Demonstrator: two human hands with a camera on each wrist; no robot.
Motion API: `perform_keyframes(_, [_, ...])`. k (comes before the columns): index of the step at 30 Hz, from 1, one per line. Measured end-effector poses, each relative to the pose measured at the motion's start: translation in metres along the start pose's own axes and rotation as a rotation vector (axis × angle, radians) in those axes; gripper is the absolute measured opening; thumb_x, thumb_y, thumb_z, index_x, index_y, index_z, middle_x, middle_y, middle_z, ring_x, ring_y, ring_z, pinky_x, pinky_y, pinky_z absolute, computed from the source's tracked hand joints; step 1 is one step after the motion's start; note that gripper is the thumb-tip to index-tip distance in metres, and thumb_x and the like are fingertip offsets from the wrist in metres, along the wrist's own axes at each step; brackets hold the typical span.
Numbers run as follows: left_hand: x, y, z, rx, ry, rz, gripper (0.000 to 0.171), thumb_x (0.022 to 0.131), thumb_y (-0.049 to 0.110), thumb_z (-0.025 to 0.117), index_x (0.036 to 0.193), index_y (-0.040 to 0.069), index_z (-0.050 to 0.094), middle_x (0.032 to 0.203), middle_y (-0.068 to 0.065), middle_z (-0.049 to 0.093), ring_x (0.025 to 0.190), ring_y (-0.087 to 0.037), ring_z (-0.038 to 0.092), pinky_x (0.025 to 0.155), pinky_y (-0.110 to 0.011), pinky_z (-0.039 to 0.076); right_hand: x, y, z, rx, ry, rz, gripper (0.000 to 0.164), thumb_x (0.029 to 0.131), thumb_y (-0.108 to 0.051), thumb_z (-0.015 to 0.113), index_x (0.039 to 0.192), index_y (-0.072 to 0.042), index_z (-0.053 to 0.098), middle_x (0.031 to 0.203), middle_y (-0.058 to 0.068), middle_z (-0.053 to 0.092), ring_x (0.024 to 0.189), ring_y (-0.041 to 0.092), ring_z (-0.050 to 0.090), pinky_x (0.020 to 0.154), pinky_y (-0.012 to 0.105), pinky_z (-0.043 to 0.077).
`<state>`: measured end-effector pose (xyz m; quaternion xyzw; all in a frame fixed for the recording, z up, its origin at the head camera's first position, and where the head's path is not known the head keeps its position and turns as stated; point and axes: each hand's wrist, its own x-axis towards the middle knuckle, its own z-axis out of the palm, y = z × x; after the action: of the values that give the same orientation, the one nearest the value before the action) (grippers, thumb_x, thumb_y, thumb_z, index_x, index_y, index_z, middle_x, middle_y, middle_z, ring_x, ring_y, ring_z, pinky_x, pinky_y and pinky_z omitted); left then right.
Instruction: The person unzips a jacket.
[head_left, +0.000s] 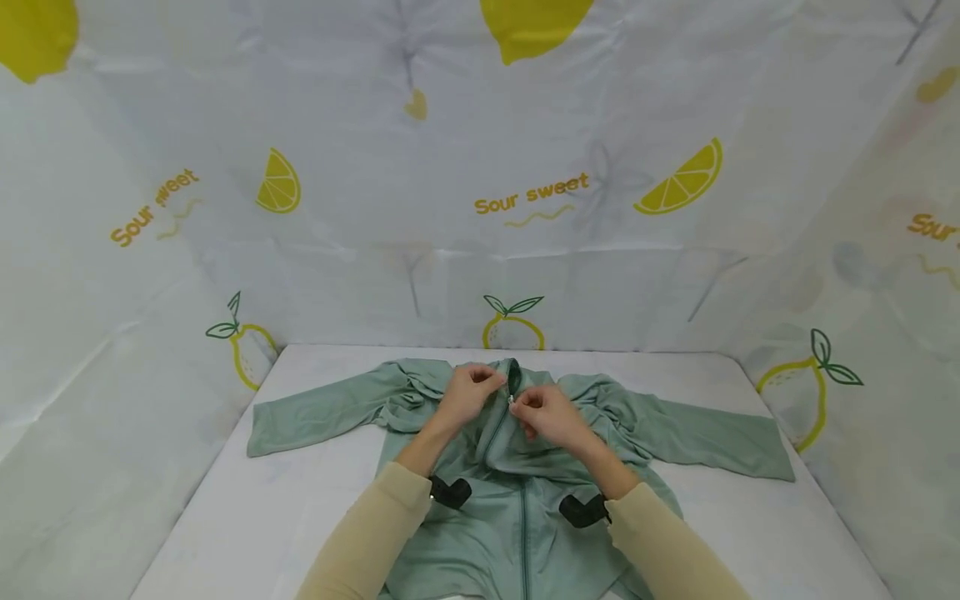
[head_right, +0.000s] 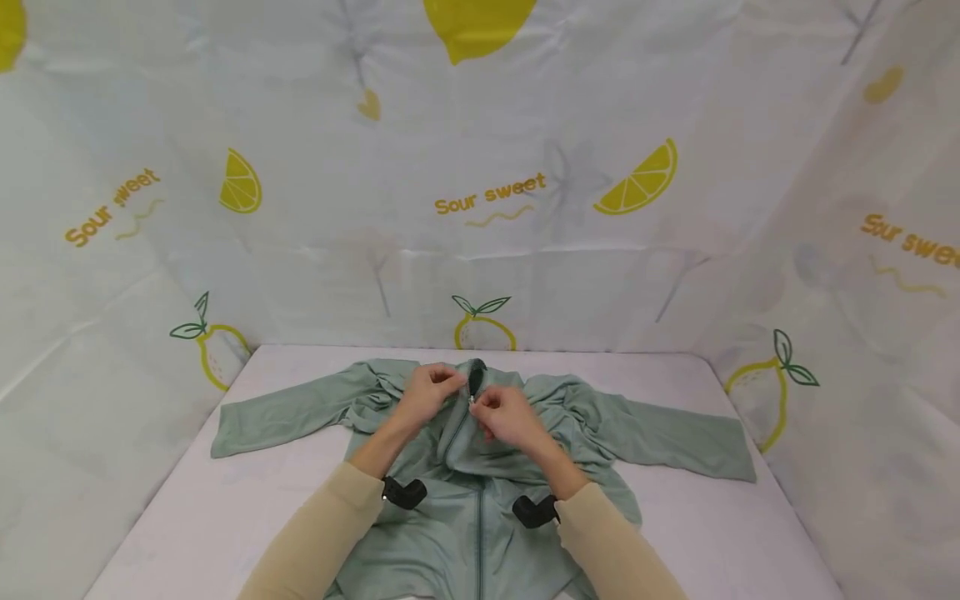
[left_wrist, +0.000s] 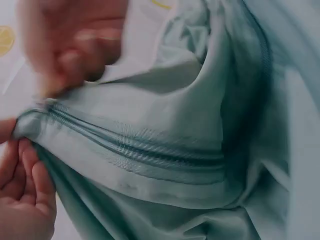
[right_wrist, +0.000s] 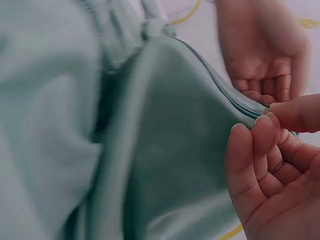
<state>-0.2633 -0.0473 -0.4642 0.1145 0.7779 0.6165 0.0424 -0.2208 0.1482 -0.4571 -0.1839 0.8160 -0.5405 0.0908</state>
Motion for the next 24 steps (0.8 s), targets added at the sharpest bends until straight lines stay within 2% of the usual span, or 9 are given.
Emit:
perform_keyframes(4, [0.001, 0.0, -0.007, -0.1, 0.139, -0.03, 0.021, 0.1, 0.023, 0.069, 0.098, 0.002, 0.074, 0.091, -0.003, 0.065, 0.08, -0.016, 0.057, 0.075, -0.036, 0.049, -0.006, 0.006, 0.005, -0.087, -0.045, -0.025, 0.033, 0.105, -0.014, 0.057, 0.077, 0.004, 0.062, 0.056, 0.003, 0.052, 0.048, 0.021, 0.051, 0.048, 0.033, 0.044])
perform_keyframes(8, [0.005, 0.0, -0.02, -0.172, 0.264, -0.053, 0.023, 0.1, 0.022, 0.068, 0.103, 0.0, 0.073, 0.095, -0.005, 0.065, 0.087, -0.019, 0.061, 0.084, -0.042, 0.052, -0.015, 0.011, 0.009, -0.137, -0.106, -0.021, 0.035, 0.104, -0.014, 0.058, 0.075, 0.004, 0.062, 0.053, 0.001, 0.052, 0.045, 0.015, 0.049, 0.048, 0.03, 0.042])
perform_keyframes(11, [0.005, -0.003, -0.029, -0.146, 0.284, -0.059, 0.029, 0.101, 0.028, 0.068, 0.107, 0.0, 0.072, 0.099, -0.009, 0.066, 0.093, -0.026, 0.063, 0.087, -0.046, 0.053, -0.02, 0.011, 0.009, -0.119, -0.131, -0.015, 0.035, 0.104, -0.014, 0.058, 0.075, 0.005, 0.061, 0.054, 0.003, 0.052, 0.047, 0.015, 0.049, 0.05, 0.031, 0.043])
perform_keyframes(13, [0.001, -0.006, -0.031, -0.061, 0.226, -0.068, 0.035, 0.102, 0.035, 0.065, 0.108, 0.002, 0.073, 0.102, -0.011, 0.068, 0.097, -0.031, 0.064, 0.086, -0.047, 0.053, -0.022, 0.01, 0.006, -0.091, -0.116, -0.006, 0.036, 0.105, -0.015, 0.058, 0.075, 0.004, 0.06, 0.055, 0.005, 0.052, 0.049, 0.017, 0.049, 0.05, 0.032, 0.044])
perform_keyframes(15, [-0.003, -0.01, -0.031, 0.036, 0.138, -0.059, 0.041, 0.103, 0.043, 0.061, 0.108, 0.004, 0.075, 0.104, -0.011, 0.07, 0.099, -0.033, 0.065, 0.086, -0.046, 0.054, -0.022, 0.01, 0.003, -0.042, -0.095, 0.012, 0.035, 0.105, -0.016, 0.059, 0.074, 0.002, 0.058, 0.058, 0.007, 0.052, 0.051, 0.021, 0.049, 0.051, 0.034, 0.044])
perform_keyframes(17, [-0.009, -0.012, -0.027, 0.091, 0.031, -0.024, 0.045, 0.104, 0.045, 0.058, 0.107, 0.004, 0.076, 0.106, -0.012, 0.071, 0.103, -0.036, 0.065, 0.087, -0.047, 0.053, -0.022, 0.011, 0.0, -0.006, -0.079, 0.031, 0.034, 0.105, -0.017, 0.059, 0.077, 0.001, 0.058, 0.059, 0.008, 0.051, 0.053, 0.027, 0.05, 0.053, 0.036, 0.046])
perform_keyframes(21, [-0.018, -0.012, -0.014, 0.103, -0.177, 0.032, 0.039, 0.103, 0.04, 0.062, 0.111, 0.005, 0.077, 0.112, -0.01, 0.071, 0.101, -0.03, 0.065, 0.088, -0.045, 0.053, -0.019, 0.011, -0.004, 0.026, -0.07, 0.065, 0.03, 0.106, -0.017, 0.057, 0.083, 0.002, 0.062, 0.062, 0.007, 0.053, 0.058, 0.035, 0.055, 0.058, 0.041, 0.05])
perform_keyframes(23, [-0.021, -0.012, -0.008, 0.083, -0.237, 0.031, 0.033, 0.101, 0.035, 0.065, 0.111, 0.006, 0.077, 0.112, -0.007, 0.071, 0.098, -0.023, 0.066, 0.086, -0.042, 0.054, -0.018, 0.009, -0.005, 0.024, -0.064, 0.07, 0.029, 0.106, -0.018, 0.057, 0.087, 0.002, 0.064, 0.062, 0.007, 0.054, 0.059, 0.035, 0.056, 0.058, 0.042, 0.05])
perform_keyframes(24, [-0.021, -0.012, -0.005, 0.08, -0.245, 0.025, 0.031, 0.101, 0.034, 0.067, 0.11, 0.007, 0.077, 0.11, -0.005, 0.071, 0.095, -0.018, 0.065, 0.084, -0.038, 0.053, -0.017, 0.008, -0.004, 0.019, -0.059, 0.072, 0.028, 0.106, -0.018, 0.057, 0.088, 0.002, 0.065, 0.062, 0.006, 0.054, 0.058, 0.033, 0.056, 0.058, 0.042, 0.05])
